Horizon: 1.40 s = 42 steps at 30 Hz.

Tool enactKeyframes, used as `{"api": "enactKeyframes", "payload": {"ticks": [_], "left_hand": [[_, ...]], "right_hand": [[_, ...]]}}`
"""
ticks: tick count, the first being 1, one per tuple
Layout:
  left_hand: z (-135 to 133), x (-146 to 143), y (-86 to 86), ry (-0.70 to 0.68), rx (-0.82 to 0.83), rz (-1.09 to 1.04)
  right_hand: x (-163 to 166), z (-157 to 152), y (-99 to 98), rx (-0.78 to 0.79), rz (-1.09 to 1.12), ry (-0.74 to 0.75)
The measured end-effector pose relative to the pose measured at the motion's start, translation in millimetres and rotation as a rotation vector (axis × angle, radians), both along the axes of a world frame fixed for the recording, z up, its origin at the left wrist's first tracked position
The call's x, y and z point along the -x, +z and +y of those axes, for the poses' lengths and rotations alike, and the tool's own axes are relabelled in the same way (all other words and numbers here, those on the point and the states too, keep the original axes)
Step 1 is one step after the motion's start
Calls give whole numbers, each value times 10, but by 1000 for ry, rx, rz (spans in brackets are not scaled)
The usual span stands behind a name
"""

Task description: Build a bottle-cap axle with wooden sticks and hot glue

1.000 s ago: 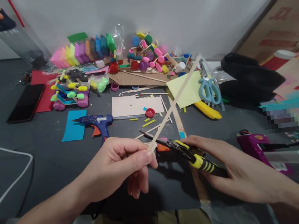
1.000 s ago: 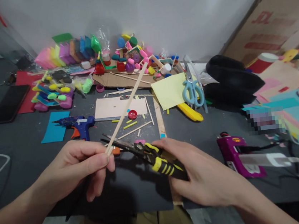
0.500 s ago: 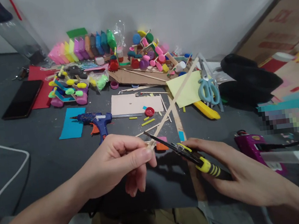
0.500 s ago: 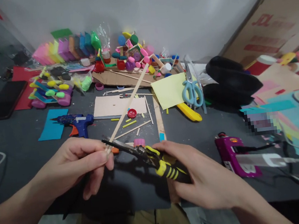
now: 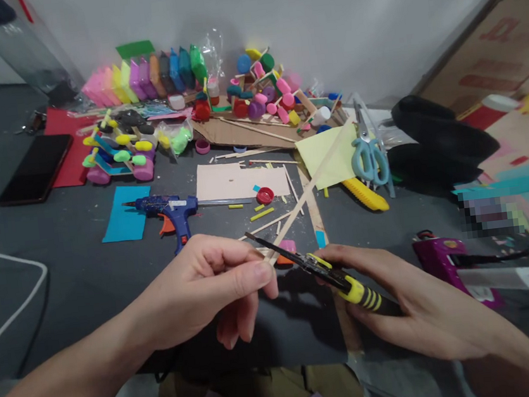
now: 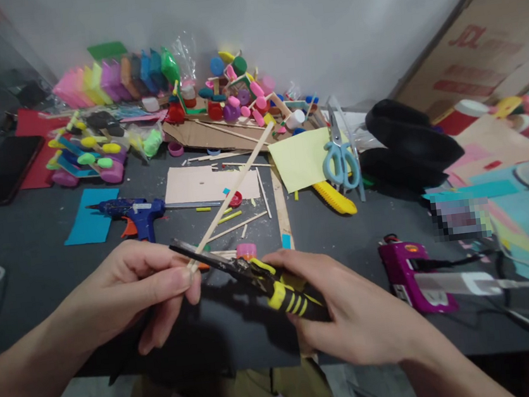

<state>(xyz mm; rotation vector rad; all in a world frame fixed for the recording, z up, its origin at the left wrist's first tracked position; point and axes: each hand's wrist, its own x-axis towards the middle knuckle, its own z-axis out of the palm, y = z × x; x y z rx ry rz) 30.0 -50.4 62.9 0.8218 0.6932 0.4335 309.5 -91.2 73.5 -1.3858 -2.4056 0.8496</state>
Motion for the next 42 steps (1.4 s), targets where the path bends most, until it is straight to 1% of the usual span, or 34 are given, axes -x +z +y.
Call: {"api": "enactKeyframes", "payload": {"ticks": [20, 33, 42], "left_hand": [[3, -3, -16, 7, -31, 5], [7, 22, -11, -25, -57, 25], [18, 29, -2, -51, -71, 22]], "right_hand": [[65, -16, 7, -8, -1, 15], [96, 5, 56, -69, -7, 54], [51, -2, 33, -51, -36, 56]]}}
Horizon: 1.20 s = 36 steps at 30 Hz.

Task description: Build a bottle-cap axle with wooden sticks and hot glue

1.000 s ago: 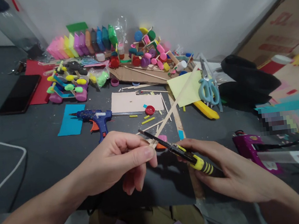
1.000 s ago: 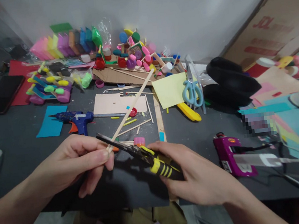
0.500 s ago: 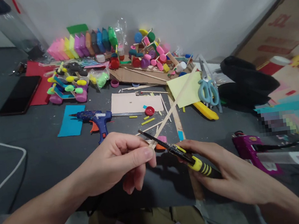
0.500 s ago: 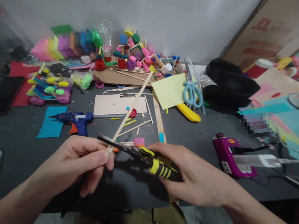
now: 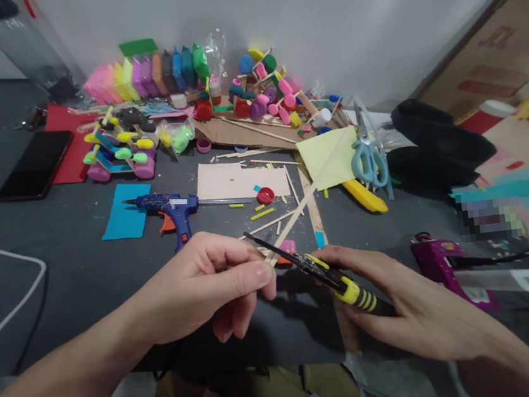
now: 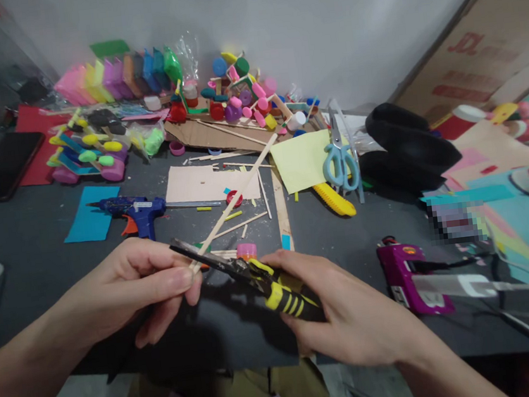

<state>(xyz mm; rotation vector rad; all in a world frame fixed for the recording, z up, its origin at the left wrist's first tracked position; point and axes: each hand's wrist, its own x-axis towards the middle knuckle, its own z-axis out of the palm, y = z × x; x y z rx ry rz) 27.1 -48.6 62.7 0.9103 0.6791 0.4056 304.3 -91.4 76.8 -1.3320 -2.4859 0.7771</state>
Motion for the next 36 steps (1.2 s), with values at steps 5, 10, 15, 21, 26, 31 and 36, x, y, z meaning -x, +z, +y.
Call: {"api": "enactKeyframes", "payload": {"ticks": [5, 10, 15, 21, 26, 31, 36], "left_hand": [[2, 8, -4, 0, 12, -7], [9, 6, -6, 6, 8, -16], [0, 5, 5, 4, -8, 3], [12, -19, -17, 10, 22, -15], [55, -7, -37, -26, 63, -81], [84, -1, -45, -44, 116, -133], [105, -23, -40, -48, 180, -157]], "right_hand": [[1, -15, -27, 41, 1, -25], [48, -14, -11, 67, 19, -50], [42, -33, -29, 9, -2, -39], [26, -64, -63, -36, -32, -55], [60, -51, -31, 12, -8, -74], [53, -66, -33, -18, -14, -65], [48, -76, -18, -46, -45, -64]]}}
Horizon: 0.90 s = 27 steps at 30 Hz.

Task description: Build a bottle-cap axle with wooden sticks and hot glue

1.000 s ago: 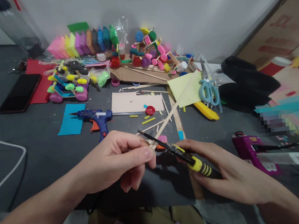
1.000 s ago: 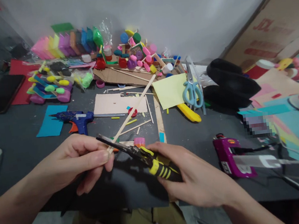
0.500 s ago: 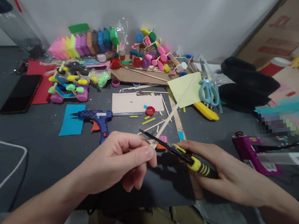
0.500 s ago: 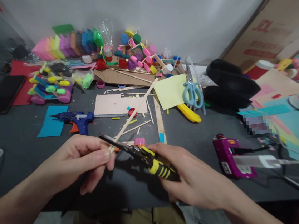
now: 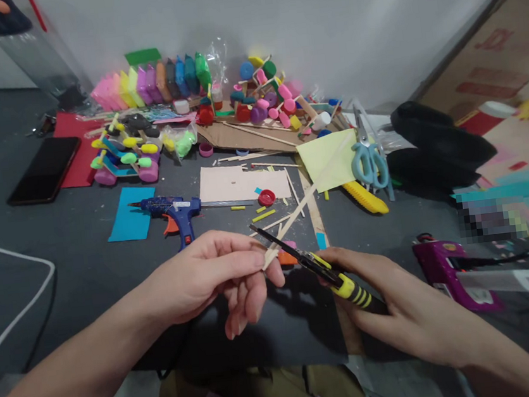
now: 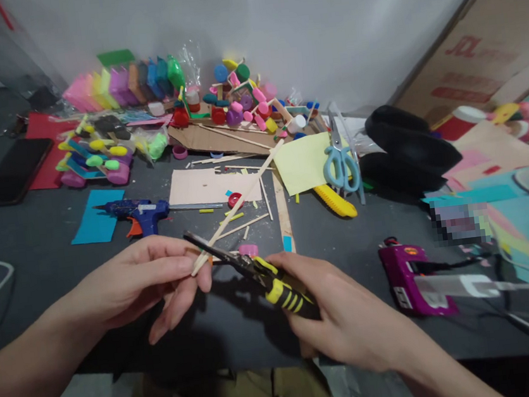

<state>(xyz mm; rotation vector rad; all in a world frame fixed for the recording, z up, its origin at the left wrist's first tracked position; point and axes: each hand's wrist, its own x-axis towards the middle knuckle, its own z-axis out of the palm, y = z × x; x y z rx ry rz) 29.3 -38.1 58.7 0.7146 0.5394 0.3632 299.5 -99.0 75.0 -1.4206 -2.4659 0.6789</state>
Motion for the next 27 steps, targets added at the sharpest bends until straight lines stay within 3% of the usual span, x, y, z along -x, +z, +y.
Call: {"api": "enactKeyframes", "payload": {"ticks": [6, 27], "left_hand": [[17, -8, -4, -10, 44, -32], [-40, -27, 38, -39, -126, 69]], "right_hand": [[-6, -2, 1, 28, -11, -38], [7, -52, 36, 0, -9, -70]]}}
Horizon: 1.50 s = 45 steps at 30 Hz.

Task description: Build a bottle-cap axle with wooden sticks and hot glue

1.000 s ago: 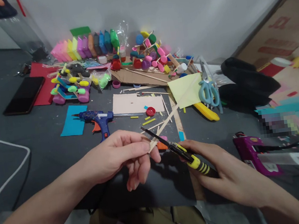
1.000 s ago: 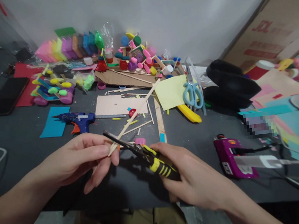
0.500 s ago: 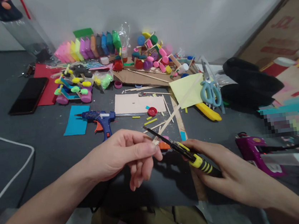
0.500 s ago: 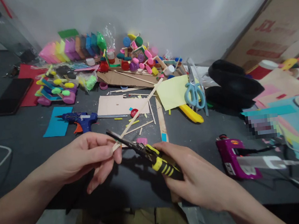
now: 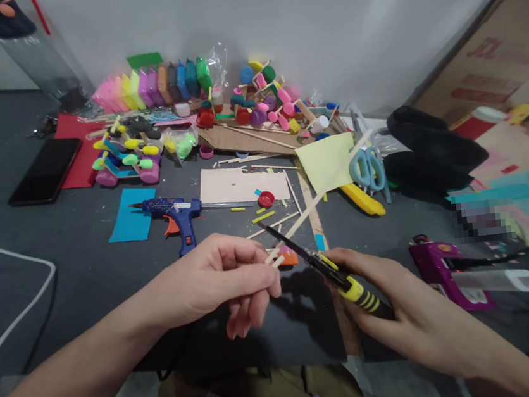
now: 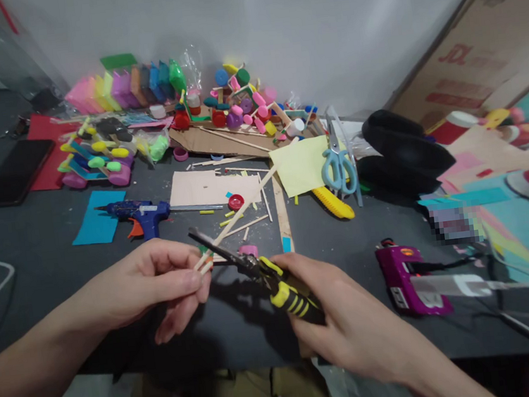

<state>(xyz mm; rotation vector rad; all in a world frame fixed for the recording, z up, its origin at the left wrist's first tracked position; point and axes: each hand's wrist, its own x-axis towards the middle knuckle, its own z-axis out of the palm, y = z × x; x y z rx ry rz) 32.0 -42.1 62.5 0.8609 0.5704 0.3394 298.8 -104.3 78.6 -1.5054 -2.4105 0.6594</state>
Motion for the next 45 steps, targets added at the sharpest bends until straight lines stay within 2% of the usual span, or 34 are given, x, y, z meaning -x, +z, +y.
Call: {"api": "enactKeyframes", "payload": {"ticks": [3, 8, 13, 15, 19, 22, 27, 32, 35, 38, 45], "left_hand": [[9, -27, -23, 89, -63, 41], [40, -46, -109, 329, -109, -87], [46, -76, -99, 335, 64, -150], [33, -91, -83, 389, 58, -109], [-6, -110, -55, 604, -280, 118], [-29, -95, -36, 696, -559, 348], [-36, -24, -32, 664, -1084, 590], [-28, -13, -45, 656, -1470, 673], [-23, -22, -55, 633, -1595, 680], [-11, -22, -62, 610, -1640, 707], [5, -12, -27, 598, -1523, 668]], "right_hand": [[-10, 8, 30, 7, 26, -58], [-5, 9, 0, -22, 29, -108], [47, 50, -68, -10, 14, -136], [74, 86, -78, -22, 15, -131], [124, 159, -73, 4, 56, -83], [145, 187, -79, 46, 63, -61], [169, 204, -111, 70, 55, -54], [209, 220, -132, 9, 76, -29], [220, 211, -137, -36, 60, -16], [216, 212, -153, -68, 36, -11], [220, 260, -180, -8, 93, -27]]}}
